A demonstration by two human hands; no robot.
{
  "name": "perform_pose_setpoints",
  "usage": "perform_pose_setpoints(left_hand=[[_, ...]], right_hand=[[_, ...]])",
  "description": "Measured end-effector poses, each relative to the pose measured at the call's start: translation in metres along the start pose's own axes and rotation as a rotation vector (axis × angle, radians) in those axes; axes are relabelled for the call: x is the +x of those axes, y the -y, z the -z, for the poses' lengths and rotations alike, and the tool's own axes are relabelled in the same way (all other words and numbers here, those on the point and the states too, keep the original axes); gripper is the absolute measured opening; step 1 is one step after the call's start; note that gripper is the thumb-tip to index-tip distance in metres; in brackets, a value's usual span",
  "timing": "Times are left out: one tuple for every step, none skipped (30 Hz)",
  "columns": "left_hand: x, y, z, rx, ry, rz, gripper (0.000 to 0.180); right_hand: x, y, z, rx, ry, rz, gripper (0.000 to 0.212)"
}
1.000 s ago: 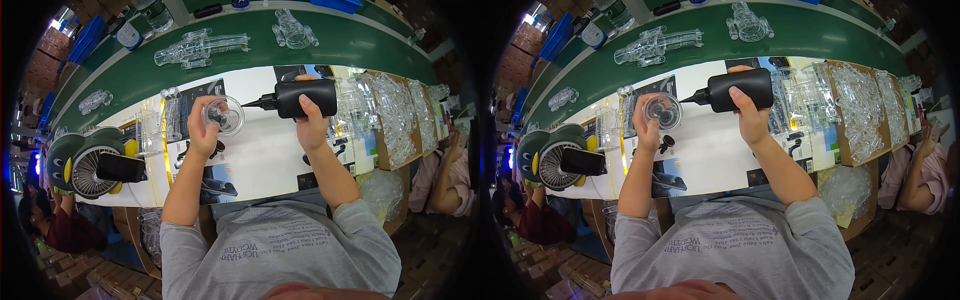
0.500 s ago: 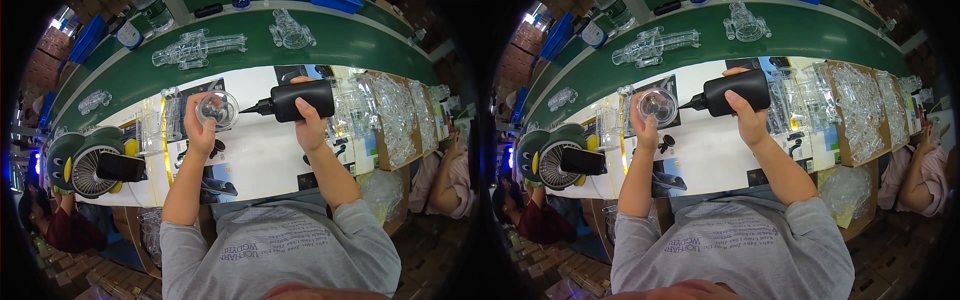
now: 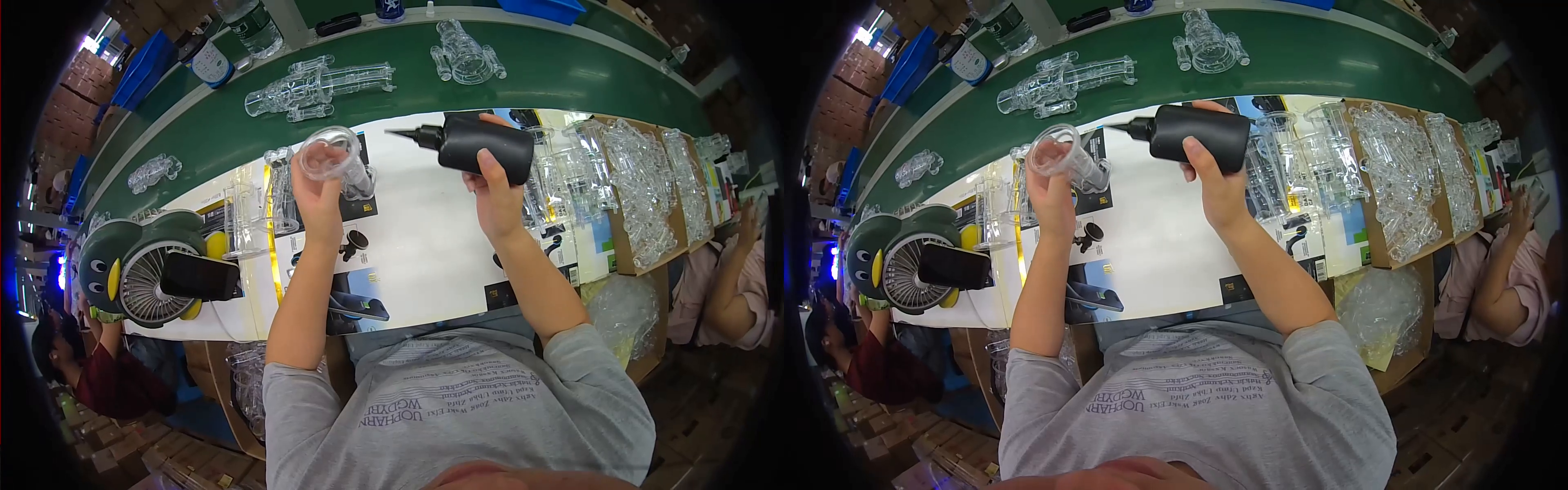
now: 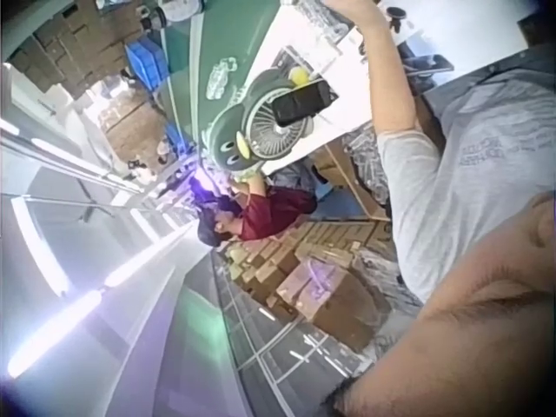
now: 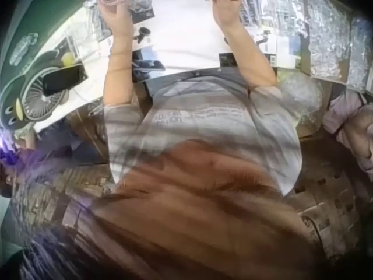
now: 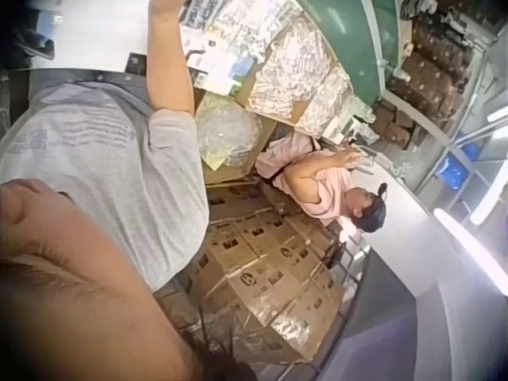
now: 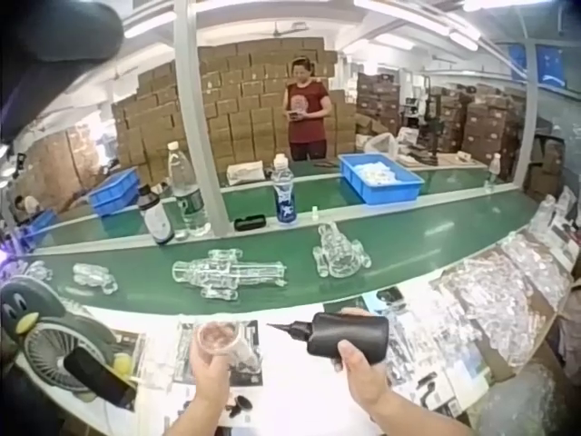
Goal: Assembling plastic components using a glue bottle on an assembly line.
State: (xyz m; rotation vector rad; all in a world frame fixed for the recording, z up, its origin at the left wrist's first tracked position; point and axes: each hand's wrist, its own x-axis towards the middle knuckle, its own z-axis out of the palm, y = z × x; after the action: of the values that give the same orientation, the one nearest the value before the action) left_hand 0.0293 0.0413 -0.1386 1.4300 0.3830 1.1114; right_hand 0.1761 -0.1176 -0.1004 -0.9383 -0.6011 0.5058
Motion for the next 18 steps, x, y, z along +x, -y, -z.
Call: perform_pose_setpoints(left_hand=[[0.001,-0.001,-0.001,-0.078,-0.08,0.062,0.034],[0.003,-0.003,-0.001,-0.156,-0.159,0.123,0.036],[0.004,-0.003,0.001,-0.185,-0.193,0.156,0.037],[0.005,-0.004,0.002,-0.187,-0.189,0.151,0.037],[0.007,-0.005,0.004,-0.122,-0.211,0.142,0.037],[0.008,-0.005,0.004,-0.06,-0.233,0.131,0.036],[0.009,-0.004,0.005,-0.082,-0.248,0.12,0.036],[0.01,-0.004,0.005,-0.086,-0.242,0.112,0.036],[0.01,-0.004,0.007,-0.08,-0.263,0.1,0.036],[0.01,-0.004,0.009,-0.073,-0.283,0.088,0.036],[0.011,-0.002,0.011,-0.079,-0.291,0.064,0.031],[0.011,-0.003,0.01,-0.083,-0.285,0.059,0.031],[0.011,-0.005,0.009,-0.067,-0.274,0.079,0.033],[0.011,-0.007,0.009,-0.052,-0.263,0.1,0.035],[0.012,-0.007,0.008,-0.079,-0.257,0.091,0.035],[0.012,-0.008,0.008,-0.083,-0.252,0.086,0.035],[0.012,-0.008,0.007,-0.138,-0.24,0.092,0.035],[0.012,-0.009,0.007,-0.194,-0.228,0.099,0.035]], right_hand=[[0.001,-0.002,0.001,0.0,0.0,0.005,0.044],[0.003,-0.006,0.003,-0.001,0.056,0.0,0.047],[0.003,-0.008,0.002,-0.001,0.111,-0.005,0.05],[0.003,-0.01,-0.001,-0.001,0.111,0.002,0.05],[0.002,-0.013,-0.004,-0.119,0.104,0.011,0.052],[0.003,-0.015,-0.007,-0.239,0.095,0.023,0.053],[0.004,-0.02,-0.008,-0.345,0.116,0.08,0.052],[0.007,-0.023,-0.009,-0.346,0.115,0.09,0.052],[0.009,-0.024,-0.013,-0.65,0.196,0.205,0.05],[0.011,-0.023,-0.018,-0.954,0.273,0.32,0.048],[0.006,-0.022,-0.022,-1.083,0.279,0.174,0.048],[0.006,-0.024,-0.025,-1.086,0.273,0.181,0.048],[0.007,-0.028,-0.025,-1.224,0.321,0.183,0.05],[0.008,-0.032,-0.025,-1.362,0.369,0.183,0.051],[0.01,-0.037,-0.026,-1.418,0.373,0.244,0.056],[0.012,-0.043,-0.025,-1.421,0.367,0.25,0.056],[0.016,-0.048,-0.024,-1.536,0.406,0.261,0.056],[0.017,-0.052,-0.024,-1.652,0.445,0.272,0.056]])
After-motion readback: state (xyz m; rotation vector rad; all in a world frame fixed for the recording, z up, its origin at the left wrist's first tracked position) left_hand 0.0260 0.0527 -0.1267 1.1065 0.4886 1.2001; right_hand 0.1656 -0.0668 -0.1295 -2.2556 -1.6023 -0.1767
